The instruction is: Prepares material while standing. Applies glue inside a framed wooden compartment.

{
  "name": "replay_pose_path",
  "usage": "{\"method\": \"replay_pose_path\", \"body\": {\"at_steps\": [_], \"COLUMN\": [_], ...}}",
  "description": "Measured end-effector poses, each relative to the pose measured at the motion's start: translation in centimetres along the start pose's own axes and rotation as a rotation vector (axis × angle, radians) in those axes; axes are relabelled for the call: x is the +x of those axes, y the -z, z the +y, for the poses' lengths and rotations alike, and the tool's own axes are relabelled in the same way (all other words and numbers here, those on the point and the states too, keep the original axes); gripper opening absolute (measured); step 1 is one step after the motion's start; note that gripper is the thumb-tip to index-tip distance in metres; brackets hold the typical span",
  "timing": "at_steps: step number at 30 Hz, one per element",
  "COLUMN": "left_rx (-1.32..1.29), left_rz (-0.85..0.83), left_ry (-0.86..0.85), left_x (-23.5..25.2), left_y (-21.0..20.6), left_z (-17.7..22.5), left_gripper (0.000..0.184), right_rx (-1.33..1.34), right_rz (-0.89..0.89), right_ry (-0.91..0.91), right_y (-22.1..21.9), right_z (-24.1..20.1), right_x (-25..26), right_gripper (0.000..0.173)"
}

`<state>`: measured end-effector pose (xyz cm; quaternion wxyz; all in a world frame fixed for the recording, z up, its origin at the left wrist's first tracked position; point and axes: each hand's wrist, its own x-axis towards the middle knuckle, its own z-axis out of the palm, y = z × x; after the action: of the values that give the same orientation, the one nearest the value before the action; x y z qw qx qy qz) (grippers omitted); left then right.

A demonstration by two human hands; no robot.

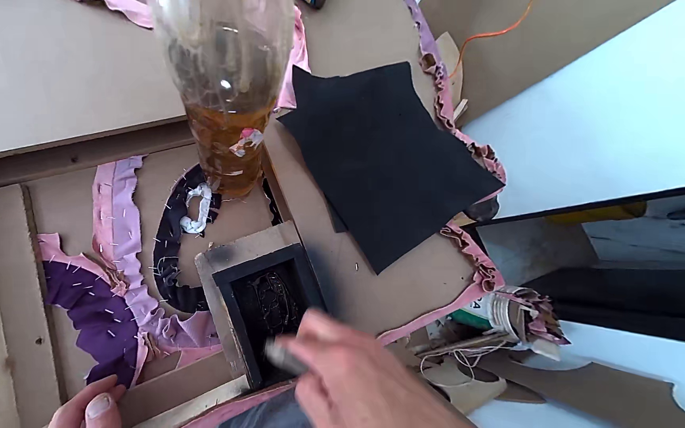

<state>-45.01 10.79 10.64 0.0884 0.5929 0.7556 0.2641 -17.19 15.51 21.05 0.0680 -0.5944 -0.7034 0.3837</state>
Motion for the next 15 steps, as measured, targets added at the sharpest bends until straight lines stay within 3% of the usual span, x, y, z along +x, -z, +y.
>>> {"method": "replay_pose_path", "body": {"at_steps": [2,3,5,8,9,11,13,15], "left_rx": [0.009,0.018,0.034,0.052,0.061,0.083,0.094,0.092], "left_rz": [0.022,0.031,0.041,0.035,0.031,0.038,0.052,0.069], "left_ry": [0.003,0.005,0.006,0.017,0.022,0.031,0.037,0.039], "left_x": [-0.1,0.0,-0.1,-0.2,-0.2,-0.4,-0.4,-0.4], "left_y": [0.0,0.0,0.1,0.3,0.4,0.4,0.2,0.2], "left_z": [-0.1,-0.1,0.2,0.4,0.4,0.4,0.6,0.7], "left_gripper": [0.05,0.05,0.05,0.05,0.051,0.053,0.053,0.052], "right_rx": [-0.191,-0.235,-0.286,-0.193,-0.111,-0.08,-0.127,-0.021], "right_rz": [0.347,0.397,0.328,0.059,-0.001,0.069,0.166,0.133], "right_ry": [0.157,0.244,0.41,0.489,0.437,0.196,-0.094,-0.296], "right_y": [-0.6,-1.1,-2.7,-2.7,-1.9,-0.6,-0.7,-1.8], "right_z": [1.1,1.4,2.2,2.7,2.6,1.8,0.6,-1.0], "right_x": [2.3,3.9,6.0,2.9,1.3,-0.3,1.3,4.6], "right_gripper": [0.038,0.041,0.046,0.037,0.035,0.036,0.034,0.029]}}
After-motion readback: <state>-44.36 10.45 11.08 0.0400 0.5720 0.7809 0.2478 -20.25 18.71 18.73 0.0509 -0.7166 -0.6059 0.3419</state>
